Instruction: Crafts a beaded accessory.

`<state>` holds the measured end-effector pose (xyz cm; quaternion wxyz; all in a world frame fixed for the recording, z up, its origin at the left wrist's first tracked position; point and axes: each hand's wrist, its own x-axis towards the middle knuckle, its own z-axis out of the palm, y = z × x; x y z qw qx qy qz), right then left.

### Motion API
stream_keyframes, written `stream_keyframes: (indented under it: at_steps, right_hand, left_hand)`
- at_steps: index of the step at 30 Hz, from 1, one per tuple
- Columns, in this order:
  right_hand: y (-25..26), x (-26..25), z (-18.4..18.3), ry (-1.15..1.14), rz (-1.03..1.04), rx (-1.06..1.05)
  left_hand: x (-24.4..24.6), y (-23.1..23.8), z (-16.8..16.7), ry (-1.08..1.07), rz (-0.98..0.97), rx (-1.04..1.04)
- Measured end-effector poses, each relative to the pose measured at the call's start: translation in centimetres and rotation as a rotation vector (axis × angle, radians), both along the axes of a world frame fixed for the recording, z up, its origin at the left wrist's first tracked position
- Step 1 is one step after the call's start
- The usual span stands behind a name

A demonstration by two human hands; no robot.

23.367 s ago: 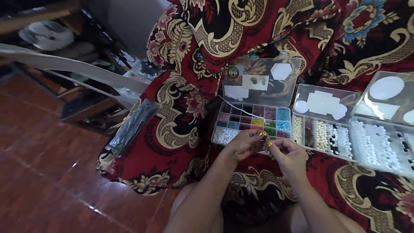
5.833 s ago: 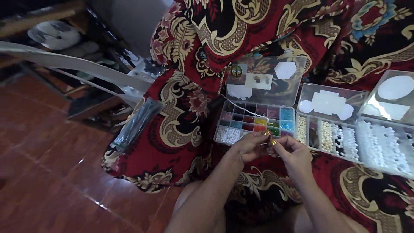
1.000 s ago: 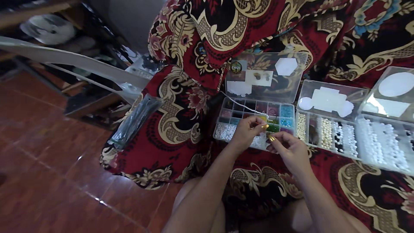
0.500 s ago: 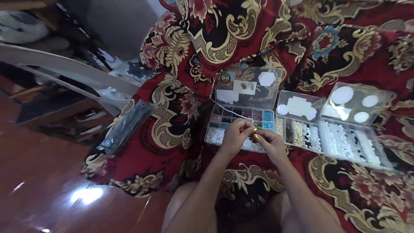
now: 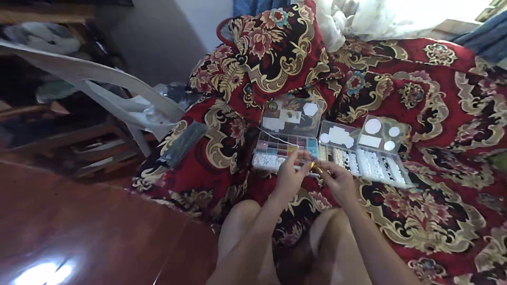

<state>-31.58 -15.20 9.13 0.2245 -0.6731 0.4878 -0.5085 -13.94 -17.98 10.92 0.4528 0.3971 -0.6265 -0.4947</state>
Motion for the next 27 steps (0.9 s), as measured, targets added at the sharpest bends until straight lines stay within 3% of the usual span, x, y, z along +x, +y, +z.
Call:
stream_keyframes:
  at_steps: [5,9,12,16,22,27]
  right_hand:
    - [7.6,-0.2,-1.4,-0.187,-0.012,0.072]
    - [9.8,-0.5,-0.2,-0.064,-0.165,0.087]
    - [8.0,-0.7,3.1,-0.164,-0.178,0.2]
    - [2.7,-1.4,8.6,-0.218,-0.141,0.138]
    - [-4.4,-1.6,18.0,-0.029,-0.109,-0.097]
    - [-6.8,-0.6,24.1,0.099,-0.169,-0.267]
  left_hand:
    - [4.2,9.0,-5.0,-0.055,-0.127,0.285]
    - [7.5,13.3,-8.0,-0.186,-0.119,0.307]
    - [8.9,14.8,-9.3,-0.21,-0.081,0.31]
    - [9.8,15.2,-11.0,-0.297,-0.135,0.204]
    - [9.3,14.7,-12.2,-0.371,-0.163,0.184]
    - [9.6,14.4,-12.3,-0.411,-0.159,0.204]
